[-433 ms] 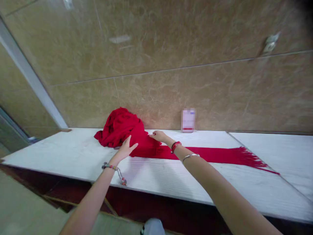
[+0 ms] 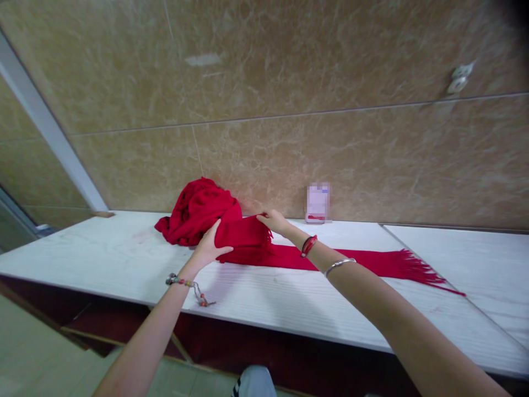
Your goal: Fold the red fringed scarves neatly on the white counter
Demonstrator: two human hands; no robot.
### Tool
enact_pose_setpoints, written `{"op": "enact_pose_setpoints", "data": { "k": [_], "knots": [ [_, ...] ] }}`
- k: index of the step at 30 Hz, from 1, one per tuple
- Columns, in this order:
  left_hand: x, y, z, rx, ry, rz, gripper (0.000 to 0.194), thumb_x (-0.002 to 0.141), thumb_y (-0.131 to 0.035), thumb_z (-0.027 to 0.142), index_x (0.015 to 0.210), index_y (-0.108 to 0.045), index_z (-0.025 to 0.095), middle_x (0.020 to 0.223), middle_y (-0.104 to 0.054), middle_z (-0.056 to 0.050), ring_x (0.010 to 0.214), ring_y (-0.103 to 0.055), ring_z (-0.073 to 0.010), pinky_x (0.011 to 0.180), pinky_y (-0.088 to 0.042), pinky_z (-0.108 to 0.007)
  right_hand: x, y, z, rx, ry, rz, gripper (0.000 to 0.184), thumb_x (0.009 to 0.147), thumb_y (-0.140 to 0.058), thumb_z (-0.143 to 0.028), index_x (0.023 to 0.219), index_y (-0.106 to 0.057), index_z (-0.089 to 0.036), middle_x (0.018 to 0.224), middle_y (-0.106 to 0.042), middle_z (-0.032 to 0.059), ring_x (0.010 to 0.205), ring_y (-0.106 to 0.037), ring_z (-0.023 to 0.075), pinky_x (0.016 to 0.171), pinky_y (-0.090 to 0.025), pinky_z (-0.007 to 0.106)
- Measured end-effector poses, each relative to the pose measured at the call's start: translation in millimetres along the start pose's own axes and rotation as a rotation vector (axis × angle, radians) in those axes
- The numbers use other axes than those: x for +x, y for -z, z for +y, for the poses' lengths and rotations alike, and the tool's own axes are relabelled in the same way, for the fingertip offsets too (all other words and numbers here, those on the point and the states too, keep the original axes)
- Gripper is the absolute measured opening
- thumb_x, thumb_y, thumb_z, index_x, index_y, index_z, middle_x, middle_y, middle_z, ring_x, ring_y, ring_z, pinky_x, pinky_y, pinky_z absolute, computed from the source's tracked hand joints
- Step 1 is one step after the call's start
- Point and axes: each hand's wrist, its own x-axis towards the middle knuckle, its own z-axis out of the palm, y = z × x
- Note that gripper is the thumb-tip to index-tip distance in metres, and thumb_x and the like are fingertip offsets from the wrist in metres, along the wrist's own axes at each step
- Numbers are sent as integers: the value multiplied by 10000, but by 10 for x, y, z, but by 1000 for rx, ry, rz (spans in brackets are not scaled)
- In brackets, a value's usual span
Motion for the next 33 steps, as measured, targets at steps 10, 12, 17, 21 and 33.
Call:
{"op": "enact_pose_setpoints", "data": {
  "k": [10, 12, 17, 21, 33],
  "knots": [
    [123, -335, 682, 163, -203, -55, 703, 722, -594, 212, 1348, -283, 145, 1352, -389, -144, 1239, -377, -227, 1027, -315, -365, -536, 897, 348, 1015, -317, -9, 167, 803, -496, -96, 660, -574, -131, 558, -605, -2, 516, -548, 83, 540, -441, 184],
    [148, -455, 831, 267, -271, -122, 683, 721, -575, 186, 1346, -302, 148, 1383, -349, -126, 1258, -346, -221, 1044, -294, -349, -712, 1099, 599, 986, -399, 30, 175, 802, -504, -89, 654, -587, -131, 555, -617, 6, 513, -557, 88, 543, -454, 186],
    [227, -737, 1115, 453, -435, -290, 535, 760, -455, 122, 1290, -421, 177, 1404, -333, -83, 1236, -378, -208, 1041, -294, -338, -1154, 1415, 1287, 835, -533, 80, 170, 797, -521, -111, 660, -622, -124, 601, -662, 39, 533, -592, 116, 564, -486, 209],
    [287, -950, 1222, 577, -504, -465, 451, 797, -385, 104, 1223, -510, 178, 1364, -401, -89, 1231, -388, -195, 1030, -299, -325, -1383, 1488, 1680, 817, -578, 46, 129, 779, -548, -138, 683, -634, -126, 629, -678, 50, 560, -621, 143, 578, -511, 237],
    [240, -954, 1008, 802, -442, -408, 635, 754, -513, 167, 1356, -321, 233, 1420, -303, -94, 1294, -268, -285, 1026, -249, -450, -1509, 1750, 1888, 746, -607, 139, 80, 721, -585, -73, 682, -633, -123, 617, -676, 52, 542, -625, 139, 534, -508, 222]
  ]
}}
